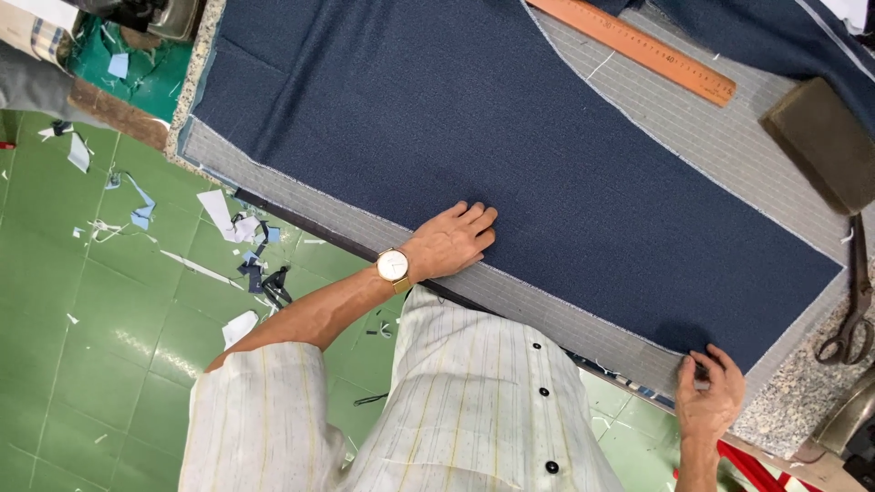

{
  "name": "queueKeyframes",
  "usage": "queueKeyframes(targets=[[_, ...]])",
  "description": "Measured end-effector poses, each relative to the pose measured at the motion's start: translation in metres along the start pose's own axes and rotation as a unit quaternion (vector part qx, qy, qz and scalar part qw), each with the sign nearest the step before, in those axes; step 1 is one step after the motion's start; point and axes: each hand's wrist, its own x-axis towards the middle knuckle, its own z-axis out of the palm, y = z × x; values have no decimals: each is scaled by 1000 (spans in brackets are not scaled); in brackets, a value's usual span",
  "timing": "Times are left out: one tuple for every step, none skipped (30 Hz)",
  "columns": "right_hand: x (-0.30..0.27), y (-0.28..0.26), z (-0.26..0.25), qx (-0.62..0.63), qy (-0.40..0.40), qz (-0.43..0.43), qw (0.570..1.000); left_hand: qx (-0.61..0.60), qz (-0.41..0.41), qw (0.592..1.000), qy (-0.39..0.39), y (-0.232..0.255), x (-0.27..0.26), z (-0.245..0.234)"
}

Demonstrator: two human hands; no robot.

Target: The person irons a dark blue fabric piece on a work table, smoothing it with hands and using a steam iron. The person flips the fabric over and continues ironing the other side, then folds the piece and places it aside.

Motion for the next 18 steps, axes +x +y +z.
queueKeyframes(targets=[[0,0,0,-1,-1,-4,1000,-1,1,1000,-4,0,1,-1],[0,0,0,-2,-1,-9,1000,-2,2,1000,-7,-1,1,-2],[0,-1,-1,-3,-1,-7,1000,-3,4,1000,-7,0,2,-2],[-1,-2,-2,-1,-1,-4,1000,-5,2,1000,-7,0,2,-3],[0,-3,-2,2,0,-2,1000,-7,0,1000,-7,-1,2,-3],[0,-4,-1,2,1,-2,1000,-7,1,1000,-7,-1,2,-3],[0,-4,-1,1,-1,2,1000,-7,1,1000,-10,-1,2,-2],[-1,-4,-1,1,-2,6,1000,-7,1,1000,-13,0,2,-1],[-1,-5,-2,0,-2,6,1000,-8,1,1000,-12,0,2,-1],[-1,-6,-3,7,-7,15,1000,-2,0,1000,-11,0,2,-1],[-1,-7,-3,15,-13,23,1000,4,-2,1000,-10,0,1,-1],[-1,-7,-3,15,-13,23,1000,3,-2,1000,-9,0,1,-1],[0,-7,-3,21,-6,12,1000,-2,-2,1000,-6,0,1,0],[1,-7,-3,27,0,2,1000,-8,-2,1000,-3,0,1,0],[1,-7,-3,27,0,1,1000,-8,-3,1000,-3,1,0,0],[0,-8,-4,27,-2,11,1000,-6,-3,1000,-4,1,0,1],[0,-9,-4,28,-4,20,999,-4,-4,1000,-7,1,0,1],[0,-9,-4,28,-4,19,999,-4,-4,1000,-6,1,0,0]])
